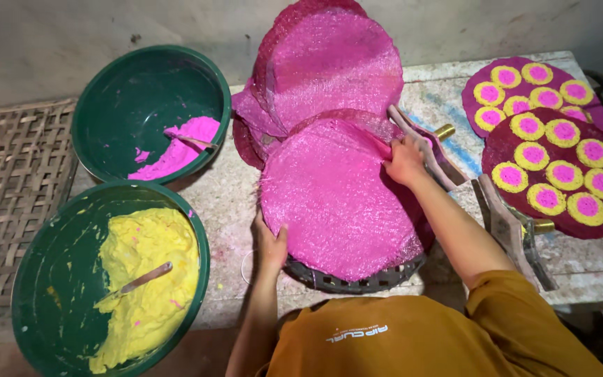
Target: The person scoops pink and yellow powdery material into a handheld mold, then presses it onto a pink glittery mat to form circular shapes. The person repeats this process to create multiple pink and yellow circles arranged in rows.
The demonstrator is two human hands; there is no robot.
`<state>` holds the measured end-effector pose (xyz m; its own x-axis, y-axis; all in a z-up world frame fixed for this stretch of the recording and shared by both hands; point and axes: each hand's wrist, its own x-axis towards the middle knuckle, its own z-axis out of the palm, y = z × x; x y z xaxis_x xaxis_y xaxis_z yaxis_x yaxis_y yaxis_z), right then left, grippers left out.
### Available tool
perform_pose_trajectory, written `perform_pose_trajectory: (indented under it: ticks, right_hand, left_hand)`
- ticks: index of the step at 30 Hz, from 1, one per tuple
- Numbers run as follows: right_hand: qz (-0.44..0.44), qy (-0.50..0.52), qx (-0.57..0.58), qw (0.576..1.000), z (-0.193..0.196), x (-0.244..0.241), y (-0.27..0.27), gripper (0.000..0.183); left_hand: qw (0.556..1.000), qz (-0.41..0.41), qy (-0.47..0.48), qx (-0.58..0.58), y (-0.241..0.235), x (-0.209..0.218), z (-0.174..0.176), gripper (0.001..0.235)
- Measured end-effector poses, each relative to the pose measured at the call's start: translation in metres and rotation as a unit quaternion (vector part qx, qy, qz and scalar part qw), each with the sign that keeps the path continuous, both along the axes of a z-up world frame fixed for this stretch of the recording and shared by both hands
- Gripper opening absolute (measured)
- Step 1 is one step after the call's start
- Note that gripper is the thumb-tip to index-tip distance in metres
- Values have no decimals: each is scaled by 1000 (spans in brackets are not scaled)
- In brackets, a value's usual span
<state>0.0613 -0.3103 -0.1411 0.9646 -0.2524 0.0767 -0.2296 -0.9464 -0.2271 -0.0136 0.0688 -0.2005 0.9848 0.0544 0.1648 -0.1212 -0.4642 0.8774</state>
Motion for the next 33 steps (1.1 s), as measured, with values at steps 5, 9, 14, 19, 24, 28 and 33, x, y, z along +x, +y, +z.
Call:
perform_pose_trajectory:
  ticks: [5, 9, 14, 19, 24, 28, 33]
  right_hand:
    - [53, -47, 178, 981, 12, 13, -12, 73]
    - [115, -91, 127, 981, 16, 47, -22, 97]
    - [7, 6, 103, 995, 9, 68, -27, 92]
    - [67, -21, 112, 991, 5, 57, -30, 73]
    - [48, -51, 100, 993, 27, 72, -37, 92]
    - [46, 139, 82, 986, 52, 73, -47, 71]
    - [208, 74, 26, 975, 108, 37, 28, 51]
  left_hand:
    - [991, 25, 115, -64, 0, -4, -23, 79]
    - [994, 9, 48, -98, -3, -5, -24, 78]
    - [965, 24, 153, -213, -7, -8, -16, 74]
    - [956, -5, 115, -270, -8, -22, -22, 68]
    - [947, 41, 176, -264, -8, -13, -34, 67]
    - [967, 2, 72, -244, -8, -19, -48, 62]
    - [925, 9, 159, -345, -5, -20, -45, 63]
